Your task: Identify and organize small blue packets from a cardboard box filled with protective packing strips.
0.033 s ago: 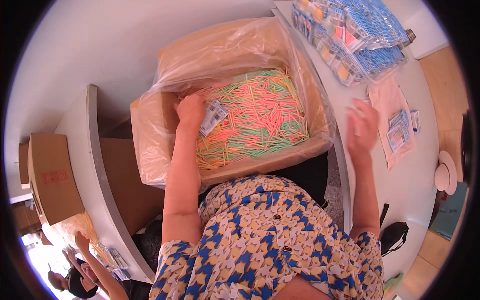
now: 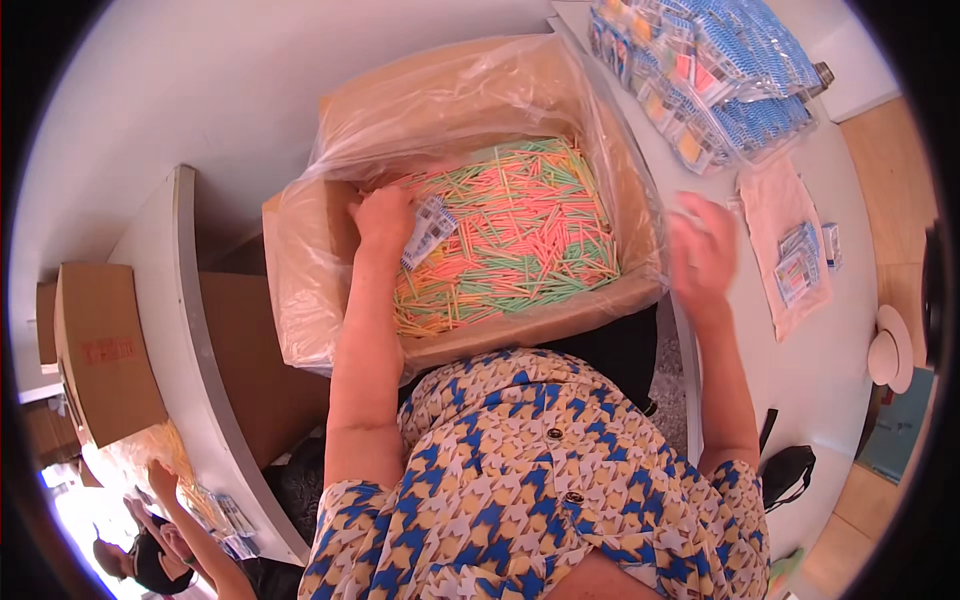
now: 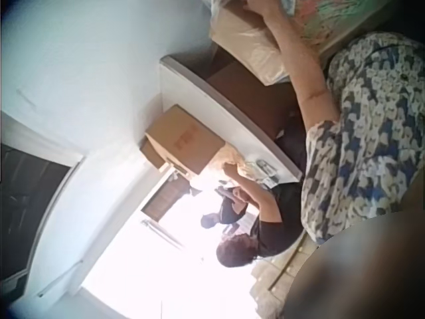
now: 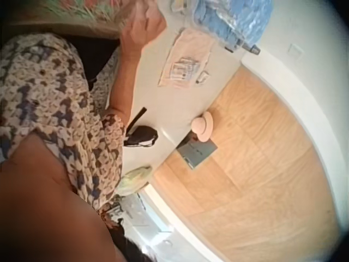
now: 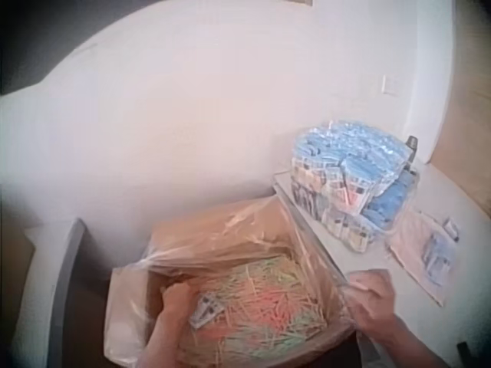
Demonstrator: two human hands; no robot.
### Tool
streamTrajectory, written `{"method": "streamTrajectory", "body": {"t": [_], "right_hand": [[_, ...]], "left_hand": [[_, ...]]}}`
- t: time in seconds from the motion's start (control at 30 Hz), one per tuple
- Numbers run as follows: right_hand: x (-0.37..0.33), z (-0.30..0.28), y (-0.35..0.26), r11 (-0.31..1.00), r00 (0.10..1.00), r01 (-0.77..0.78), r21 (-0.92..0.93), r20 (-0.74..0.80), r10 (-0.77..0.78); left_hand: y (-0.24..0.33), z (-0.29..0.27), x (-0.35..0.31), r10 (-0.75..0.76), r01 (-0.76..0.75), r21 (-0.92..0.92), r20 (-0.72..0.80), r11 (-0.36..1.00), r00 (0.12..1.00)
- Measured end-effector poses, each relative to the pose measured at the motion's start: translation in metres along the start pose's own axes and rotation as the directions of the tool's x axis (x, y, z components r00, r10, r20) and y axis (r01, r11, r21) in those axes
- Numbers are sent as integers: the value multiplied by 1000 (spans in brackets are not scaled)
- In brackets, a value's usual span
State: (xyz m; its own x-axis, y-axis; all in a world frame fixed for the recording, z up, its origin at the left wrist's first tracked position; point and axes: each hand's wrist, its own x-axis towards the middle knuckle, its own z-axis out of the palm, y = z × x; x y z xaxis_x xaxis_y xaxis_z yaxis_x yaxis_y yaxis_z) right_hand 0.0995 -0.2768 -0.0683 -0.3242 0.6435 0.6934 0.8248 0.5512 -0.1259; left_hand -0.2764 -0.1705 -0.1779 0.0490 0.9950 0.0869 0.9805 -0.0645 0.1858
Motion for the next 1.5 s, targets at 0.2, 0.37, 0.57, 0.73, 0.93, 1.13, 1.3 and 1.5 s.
{"method": "streamTrajectory", "body": {"t": [0.2, 0.37, 0.57, 0.73, 0.93, 1.13, 1.3, 1.5], "right_hand": [[68, 110, -70, 912, 989, -136, 387, 109, 102], [82, 142, -65, 713, 698, -596, 368, 677, 233], [37, 152, -77, 916, 545, -197, 350, 815, -194], [20, 170, -97, 997, 390, 71, 33, 919, -58], [16, 172, -101, 922, 377, 388, 5, 912, -163], [29, 158, -94, 937, 486, 348, 37, 847, -214], [48, 151, -81, 999, 505, 9, 47, 862, -45], [78, 189, -44, -141, 112, -981, 133, 982, 150]], "left_hand": [[24, -28, 5, 259, -210, -543, 15, 813, 966], [42, -26, -2, 334, 101, -962, 185, 255, 924], [28, -19, 11, 3, 65, -941, 70, 331, 998], [29, -23, 13, -100, 4, -869, -52, 495, 994], [34, -31, 12, -82, 22, -835, -27, 549, 996], [36, -36, 17, -75, -5, -755, -72, 656, 995], [33, -35, 20, -177, 24, -778, -113, 628, 978], [34, -43, 15, -264, 51, -999, 50, -2, 963]]}}
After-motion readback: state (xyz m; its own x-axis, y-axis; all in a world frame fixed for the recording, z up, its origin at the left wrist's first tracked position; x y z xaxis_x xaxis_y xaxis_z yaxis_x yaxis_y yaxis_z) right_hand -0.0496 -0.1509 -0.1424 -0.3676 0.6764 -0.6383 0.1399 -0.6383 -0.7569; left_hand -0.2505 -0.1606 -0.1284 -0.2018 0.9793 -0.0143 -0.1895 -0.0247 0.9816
